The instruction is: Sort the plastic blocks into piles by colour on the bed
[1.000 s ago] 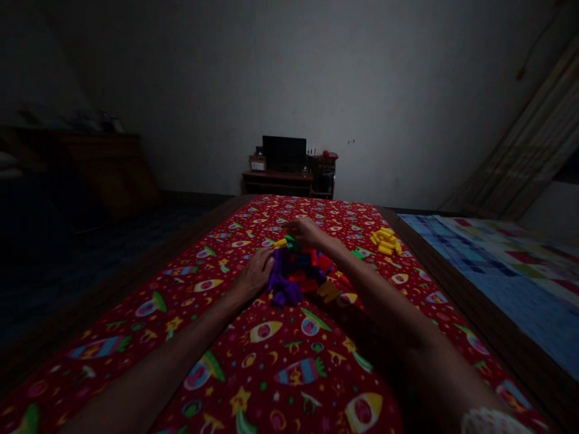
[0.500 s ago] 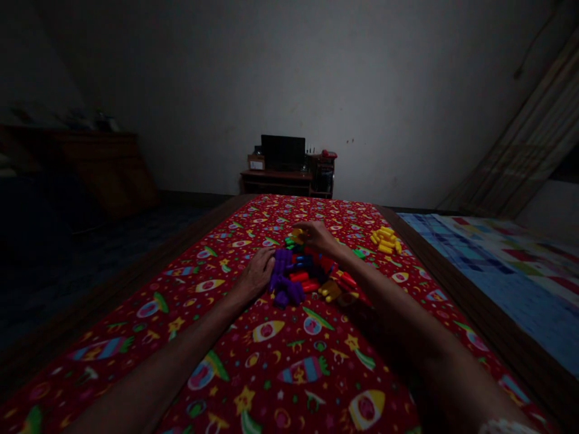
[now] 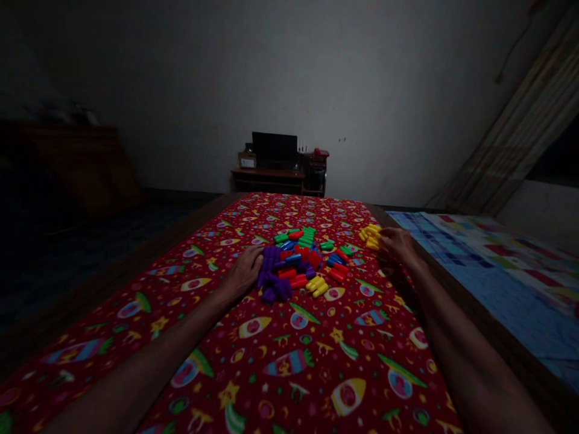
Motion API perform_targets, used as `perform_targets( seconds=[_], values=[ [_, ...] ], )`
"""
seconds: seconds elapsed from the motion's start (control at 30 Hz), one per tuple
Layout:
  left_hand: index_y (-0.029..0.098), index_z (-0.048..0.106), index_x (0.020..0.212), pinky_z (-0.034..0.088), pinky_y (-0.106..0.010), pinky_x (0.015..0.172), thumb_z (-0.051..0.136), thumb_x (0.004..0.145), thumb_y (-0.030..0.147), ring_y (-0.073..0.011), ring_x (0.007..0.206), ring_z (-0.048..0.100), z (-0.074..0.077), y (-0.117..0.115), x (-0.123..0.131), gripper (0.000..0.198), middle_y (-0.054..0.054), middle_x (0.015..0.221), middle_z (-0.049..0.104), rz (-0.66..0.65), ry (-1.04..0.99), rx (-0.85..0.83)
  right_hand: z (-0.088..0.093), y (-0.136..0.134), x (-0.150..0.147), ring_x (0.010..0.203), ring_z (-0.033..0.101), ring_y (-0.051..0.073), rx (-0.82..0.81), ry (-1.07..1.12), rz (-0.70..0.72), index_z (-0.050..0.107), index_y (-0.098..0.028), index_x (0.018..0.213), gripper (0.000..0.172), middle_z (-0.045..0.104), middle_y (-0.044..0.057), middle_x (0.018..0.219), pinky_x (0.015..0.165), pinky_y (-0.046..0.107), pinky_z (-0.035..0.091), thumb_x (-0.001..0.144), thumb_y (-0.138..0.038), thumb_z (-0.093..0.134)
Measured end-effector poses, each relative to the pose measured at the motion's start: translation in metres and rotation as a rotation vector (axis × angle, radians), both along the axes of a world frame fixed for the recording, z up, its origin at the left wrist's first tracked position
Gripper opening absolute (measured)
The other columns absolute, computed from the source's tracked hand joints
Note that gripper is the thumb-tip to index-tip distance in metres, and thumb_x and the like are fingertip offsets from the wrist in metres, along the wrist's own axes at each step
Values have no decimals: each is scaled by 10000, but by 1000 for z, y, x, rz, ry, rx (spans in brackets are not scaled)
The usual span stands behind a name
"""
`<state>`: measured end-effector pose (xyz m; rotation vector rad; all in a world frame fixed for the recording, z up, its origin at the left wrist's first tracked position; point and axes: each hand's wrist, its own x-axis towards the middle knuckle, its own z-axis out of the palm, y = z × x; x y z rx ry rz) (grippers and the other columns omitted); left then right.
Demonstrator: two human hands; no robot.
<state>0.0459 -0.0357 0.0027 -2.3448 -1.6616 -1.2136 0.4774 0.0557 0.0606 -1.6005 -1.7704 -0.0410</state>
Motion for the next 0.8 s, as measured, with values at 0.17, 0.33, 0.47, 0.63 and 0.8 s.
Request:
perform_targets(
  seconds=[0.17, 0.33, 0.47, 0.63, 0.8],
  values=[
    [167, 607, 1084, 458, -457, 1014, 338, 890, 325, -240, 1113, 561, -2, 2, -1, 367, -118, 1138, 623, 12, -16, 10, 0, -4, -6, 920, 679, 253, 45, -68, -54, 742, -176, 837, 223, 738, 107, 978, 863, 393, 515, 728, -152, 549],
    [167, 609, 1080, 462, -459, 1008, 338, 888, 337, -245, 1105, 562, -2, 3, -1, 373, -120, 1130, 623, 14, -17, 1, 38, -20, -46, 792, 684, 206, -29, -52, 175, 749, -164, 807, 238, 748, 79, 847, 723, 288, 509, 740, -117, 526],
    [164, 599, 1088, 462, -446, 1011, 325, 894, 341, -237, 1111, 561, 1, 0, 0, 380, -120, 1139, 620, 16, -11, -7, 62, -61, -106, 725, 649, 145, -285, -255, 688, 736, -159, 874, 230, 736, 30, 813, 617, 216, 461, 784, -129, 527],
    [153, 592, 1099, 455, -452, 1017, 314, 896, 334, -242, 1121, 559, 4, -3, 2, 389, -130, 1163, 617, 15, 0, -19, 45, -119, -162, 853, 647, 178, -421, -730, 884, 708, -183, 1033, 276, 718, 89, 988, 659, 230, 446, 772, -145, 627],
    [134, 597, 1091, 454, -454, 1019, 318, 895, 336, -251, 1122, 562, 2, -2, 1, 396, -143, 1154, 617, 22, 0, -20, 46, -119, -160, 893, 634, 179, -365, -750, 854, 694, -190, 1061, 272, 702, 89, 1003, 702, 228, 439, 798, -164, 631]
  ],
)
